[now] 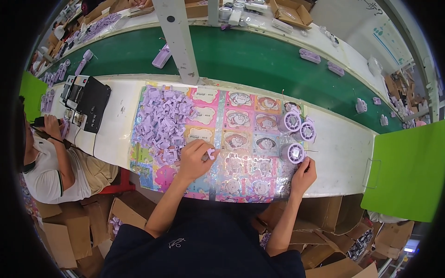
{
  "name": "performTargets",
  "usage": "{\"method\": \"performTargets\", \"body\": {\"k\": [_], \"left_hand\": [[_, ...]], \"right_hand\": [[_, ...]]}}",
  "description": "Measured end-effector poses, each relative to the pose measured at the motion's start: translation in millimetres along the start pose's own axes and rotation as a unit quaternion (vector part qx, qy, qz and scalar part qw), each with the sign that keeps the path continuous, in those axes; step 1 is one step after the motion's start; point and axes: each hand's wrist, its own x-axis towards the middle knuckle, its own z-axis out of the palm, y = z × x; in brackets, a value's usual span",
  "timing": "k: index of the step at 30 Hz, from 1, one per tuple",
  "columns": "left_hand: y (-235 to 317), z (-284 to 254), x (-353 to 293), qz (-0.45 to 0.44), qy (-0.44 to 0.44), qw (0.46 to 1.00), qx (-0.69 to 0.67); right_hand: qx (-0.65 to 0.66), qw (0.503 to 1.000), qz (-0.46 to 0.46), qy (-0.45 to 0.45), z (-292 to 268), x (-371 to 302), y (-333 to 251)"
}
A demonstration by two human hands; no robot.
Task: The person assembles handheld fans by picking components from a conveyor belt, fitting plastic clips and fan heads into the handles by hand, and placing the assembled fans onto the conveyor belt.
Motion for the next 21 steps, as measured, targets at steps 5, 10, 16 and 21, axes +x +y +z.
{"method": "performTargets", "body": {"k": [5,10,16,21], "left_hand": [[-0.7,2.0,1.8,-0.012,-0.006,1.0,0.011],[1.7,1.5,5.2,-0.012,-0.01,1.0,0.009],[3.6,-2.3,1.3,-0.032,-0.01,0.999,-0.003],[3.4,-0.3,0.8,-0.04,-0.009,0.999,-0.001]], "right_hand": [[-0.007,1.0,0.007,-0.005,-1.7,2.0,0.9],[-0.009,1.0,0.009,0.004,-3.0,2.4,-2.4],[-0.011,1.0,-0.017,-0.001,0.2,-0.4,-2.9],[-0.012,1.0,-0.01,0.01,-2.1,0.2,-0.3]]}}
